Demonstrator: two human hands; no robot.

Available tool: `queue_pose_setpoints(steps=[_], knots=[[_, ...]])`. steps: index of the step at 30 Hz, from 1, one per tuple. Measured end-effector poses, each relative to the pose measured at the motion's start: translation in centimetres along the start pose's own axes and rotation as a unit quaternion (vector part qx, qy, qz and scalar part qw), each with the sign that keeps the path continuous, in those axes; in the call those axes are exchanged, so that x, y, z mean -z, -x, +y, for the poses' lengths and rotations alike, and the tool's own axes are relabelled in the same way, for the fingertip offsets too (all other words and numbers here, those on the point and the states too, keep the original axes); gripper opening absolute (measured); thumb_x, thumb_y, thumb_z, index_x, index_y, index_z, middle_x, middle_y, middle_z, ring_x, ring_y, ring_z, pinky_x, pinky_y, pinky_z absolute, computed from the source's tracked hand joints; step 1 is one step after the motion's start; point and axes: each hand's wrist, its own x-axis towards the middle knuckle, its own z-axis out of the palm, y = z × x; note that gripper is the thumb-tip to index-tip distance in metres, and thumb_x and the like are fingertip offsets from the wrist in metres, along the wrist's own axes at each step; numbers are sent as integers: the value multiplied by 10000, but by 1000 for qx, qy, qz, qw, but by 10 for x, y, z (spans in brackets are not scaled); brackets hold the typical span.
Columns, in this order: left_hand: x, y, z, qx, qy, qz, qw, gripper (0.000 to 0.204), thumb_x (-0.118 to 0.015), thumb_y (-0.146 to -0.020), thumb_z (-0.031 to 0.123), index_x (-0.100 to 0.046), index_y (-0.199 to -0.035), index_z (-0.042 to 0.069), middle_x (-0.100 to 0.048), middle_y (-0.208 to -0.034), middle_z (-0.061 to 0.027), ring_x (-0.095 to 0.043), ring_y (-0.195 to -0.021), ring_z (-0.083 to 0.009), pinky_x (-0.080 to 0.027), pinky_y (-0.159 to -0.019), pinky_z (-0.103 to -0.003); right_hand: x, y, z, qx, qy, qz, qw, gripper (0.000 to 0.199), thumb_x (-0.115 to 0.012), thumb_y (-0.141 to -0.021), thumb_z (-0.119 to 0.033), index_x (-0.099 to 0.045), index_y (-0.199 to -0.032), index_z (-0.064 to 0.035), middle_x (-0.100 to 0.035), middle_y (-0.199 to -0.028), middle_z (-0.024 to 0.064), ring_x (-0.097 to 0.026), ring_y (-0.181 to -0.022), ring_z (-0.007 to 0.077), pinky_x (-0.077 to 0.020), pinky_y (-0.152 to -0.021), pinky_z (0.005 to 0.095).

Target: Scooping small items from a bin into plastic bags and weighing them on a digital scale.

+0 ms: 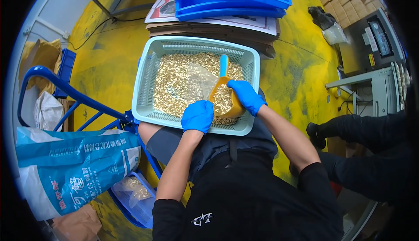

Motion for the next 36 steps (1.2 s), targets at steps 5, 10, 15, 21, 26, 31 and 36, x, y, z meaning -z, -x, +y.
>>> queue_pose_setpoints(steps=[5, 10, 15, 21, 26, 31, 36], knots=[[-7, -6, 8, -19, -18, 80, 996, 424, -362, -878, 326, -606, -720, 18, -591, -726, -225, -566, -679, -409, -440, -646, -484, 15, -12, -12, 81, 219, -16, 972, 359, -414, -857, -346, -586, -907, -35, -595, -843, 226, -570, -762, 376, -431, -667, 436], [-9, -13, 7, -12, 23, 90, 996, 397, -396, -870, 315, -587, -699, 12, -577, -716, -232, -562, -654, -398, -418, -595, -474, 22, -14, -29, 59, 215, -52, 973, 333, -387, -868, -358, -578, -994, -116, -603, -822, 221, -567, -709, 397, -439, -665, 442], [-7, -19, -4, 23, 59, 96, 993, 392, -454, -824, 324, -574, -662, -12, -555, -636, -226, -554, -578, -377, -408, -554, -455, 16, -22, -27, 75, 221, -61, 970, 447, -347, -849, -501, -622, -983, -175, -591, -919, 263, -568, -829, 419, -435, -753, 469], [-9, -15, -3, 45, 66, 67, 995, 423, -462, -803, 326, -601, -612, -25, -546, -577, -233, -558, -524, -351, -413, -529, -439, 23, -22, -52, -72, 174, -82, 979, 723, -412, -743, -661, -650, -951, -10, -590, -999, 268, -569, -934, 400, -427, -841, 421], [-9, -10, 9, 71, 167, 58, 982, 408, -437, -792, 299, -583, -608, -35, -541, -591, -242, -555, -516, -351, -415, -534, -441, 38, -18, -78, -83, 215, -87, 969, 739, -437, -723, -670, -645, -991, -13, -588, -1030, 261, -561, -985, 383, -424, -864, 397], [-15, -8, 11, 69, 217, 91, 969, 420, -486, -812, 300, -579, -570, -31, -566, -501, -142, -572, -457, -204, -433, -479, -354, 43, -19, -86, -72, 239, -102, 963, 728, -440, -717, -667, -648, -997, -28, -593, -1020, 254, -573, -953, 376, -435, -843, 396], [-19, -11, 5, 81, 213, 75, 971, 392, -491, -801, 288, -606, -588, -21, -587, -518, -140, -576, -464, -201, -446, -492, -342, 41, -17, -89, -82, 244, -103, 961, 727, -446, -717, -659, -646, -998, -19, -594, -1013, 256, -580, -932, 373, -437, -832, 393]])
